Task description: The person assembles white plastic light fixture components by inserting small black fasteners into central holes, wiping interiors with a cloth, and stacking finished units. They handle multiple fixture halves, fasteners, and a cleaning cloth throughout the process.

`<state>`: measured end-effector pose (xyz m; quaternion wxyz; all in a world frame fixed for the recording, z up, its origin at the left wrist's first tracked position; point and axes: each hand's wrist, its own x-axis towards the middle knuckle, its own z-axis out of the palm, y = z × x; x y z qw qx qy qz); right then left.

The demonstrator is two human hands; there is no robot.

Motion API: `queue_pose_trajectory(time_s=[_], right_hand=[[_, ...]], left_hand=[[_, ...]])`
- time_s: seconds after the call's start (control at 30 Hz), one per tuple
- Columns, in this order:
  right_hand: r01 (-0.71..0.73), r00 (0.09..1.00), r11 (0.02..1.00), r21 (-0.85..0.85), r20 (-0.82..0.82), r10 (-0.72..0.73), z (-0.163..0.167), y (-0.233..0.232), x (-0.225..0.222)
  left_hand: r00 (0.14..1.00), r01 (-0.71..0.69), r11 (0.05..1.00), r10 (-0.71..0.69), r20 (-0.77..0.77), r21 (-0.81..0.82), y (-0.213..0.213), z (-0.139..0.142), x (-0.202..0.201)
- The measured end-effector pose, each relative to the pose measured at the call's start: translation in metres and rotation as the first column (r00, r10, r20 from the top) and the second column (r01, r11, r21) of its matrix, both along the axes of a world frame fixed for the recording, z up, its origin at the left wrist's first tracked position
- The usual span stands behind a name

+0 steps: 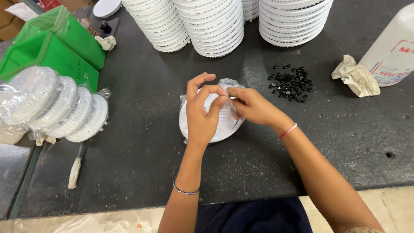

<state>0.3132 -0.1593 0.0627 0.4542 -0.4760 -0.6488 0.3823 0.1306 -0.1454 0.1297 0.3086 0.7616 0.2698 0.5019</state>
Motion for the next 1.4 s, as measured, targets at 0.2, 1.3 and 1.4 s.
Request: queue_pose_trajectory(time_s=[0.2, 1.3, 1.4], right_hand=[[0.114, 0.822, 0.945, 0.308, 0.505, -0.263, 0.008, -0.008, 0.000], [0.411, 0.753, 0.867, -0.282, -0.431, -0.497, -0.044, 0.016, 0.100], [0.590, 0.790, 0.803, -0.081, -0.145, -0.595, -0.046, 0.013, 0.104]], left_hand=[[0.998, 0.043, 0.991, -0.035, -0.058, 0.124, 0.007, -0.014, -0.006], [0.887, -0.309, 0.731, 0.452, 0.093, -0.609, 0.089, -0.093, -0.069], [0.884, -0.314, 0.769, 0.450, 0.123, -0.556, 0.089, -0.092, -0.070]])
